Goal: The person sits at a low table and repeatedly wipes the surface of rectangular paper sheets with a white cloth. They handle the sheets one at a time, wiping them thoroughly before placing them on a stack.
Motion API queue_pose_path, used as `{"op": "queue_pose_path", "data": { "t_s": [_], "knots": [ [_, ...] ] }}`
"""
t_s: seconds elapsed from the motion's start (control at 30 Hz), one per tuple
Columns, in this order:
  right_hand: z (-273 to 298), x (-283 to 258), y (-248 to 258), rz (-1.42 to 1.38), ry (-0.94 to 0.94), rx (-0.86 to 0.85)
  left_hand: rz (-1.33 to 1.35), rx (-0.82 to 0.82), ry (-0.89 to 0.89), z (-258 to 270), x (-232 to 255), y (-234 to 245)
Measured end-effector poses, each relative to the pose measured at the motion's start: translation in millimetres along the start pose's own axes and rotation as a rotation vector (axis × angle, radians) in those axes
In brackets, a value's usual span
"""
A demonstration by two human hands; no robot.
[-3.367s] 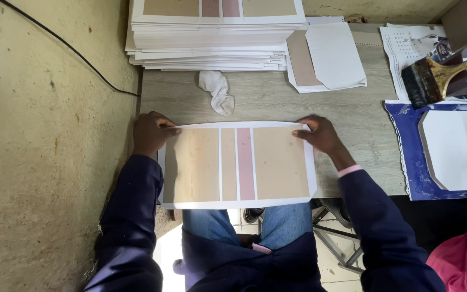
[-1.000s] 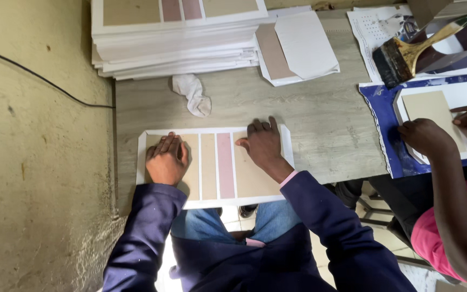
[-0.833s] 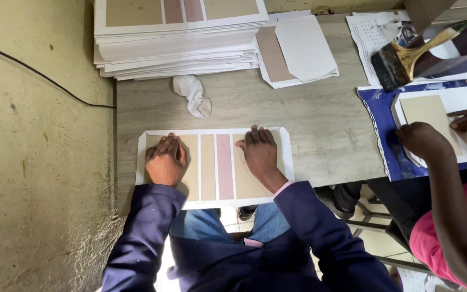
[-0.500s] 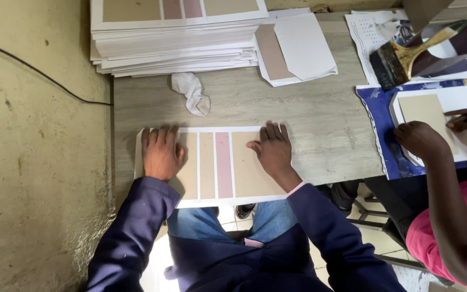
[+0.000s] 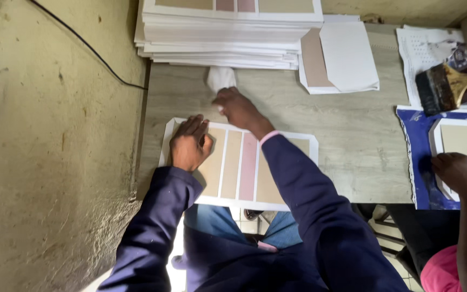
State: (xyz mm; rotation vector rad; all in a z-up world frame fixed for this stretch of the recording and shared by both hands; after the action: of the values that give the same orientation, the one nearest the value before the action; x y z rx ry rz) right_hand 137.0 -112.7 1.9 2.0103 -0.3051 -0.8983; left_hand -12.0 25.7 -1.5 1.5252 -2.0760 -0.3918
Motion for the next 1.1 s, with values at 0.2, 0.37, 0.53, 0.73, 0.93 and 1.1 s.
{"op": "queue_pose_path", "data": {
  "t_s": [0.2, 0.37, 0.53, 0.73, 0.93, 1.1],
  "knots": [
    [163, 103, 81, -0.23, -0.135, 0.028, -0.072, 0.024, -0.009, -5, -2, 1],
    [195, 139, 151, 0.126, -0.412, 0.026, -0.066, 0.02, 0.0, -2, 1, 4],
    [114, 52, 54, -0.153, 0.0, 0.012, -0.08, 0.027, 0.009, -3, 2, 6],
    [86, 23, 55, -0.522, 0.033, -0.141, -0.061, 0.047, -0.016, -4, 7, 12],
    [62, 56, 59, -0.201, -0.072, -0.065, -0.084, 0.065, -0.026, 14, 3, -1],
    [4, 33, -10, -0.106, 0.001, -0.111, -0.087, 0.056, -0.152, 29, 3, -3]
  ]
}}
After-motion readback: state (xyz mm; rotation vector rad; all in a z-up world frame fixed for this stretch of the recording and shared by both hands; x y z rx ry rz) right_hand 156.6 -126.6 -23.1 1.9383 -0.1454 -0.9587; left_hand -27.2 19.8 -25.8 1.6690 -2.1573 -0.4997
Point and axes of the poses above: each hand's wrist, its own z-axis away from the middle knuckle, its own y-axis out of the back of the hand, x = y × z, the point moved 4 cm from there along -z, towards the middle knuckle, and after that the axes turned 14 degrees about x, right-handed, at the moved point
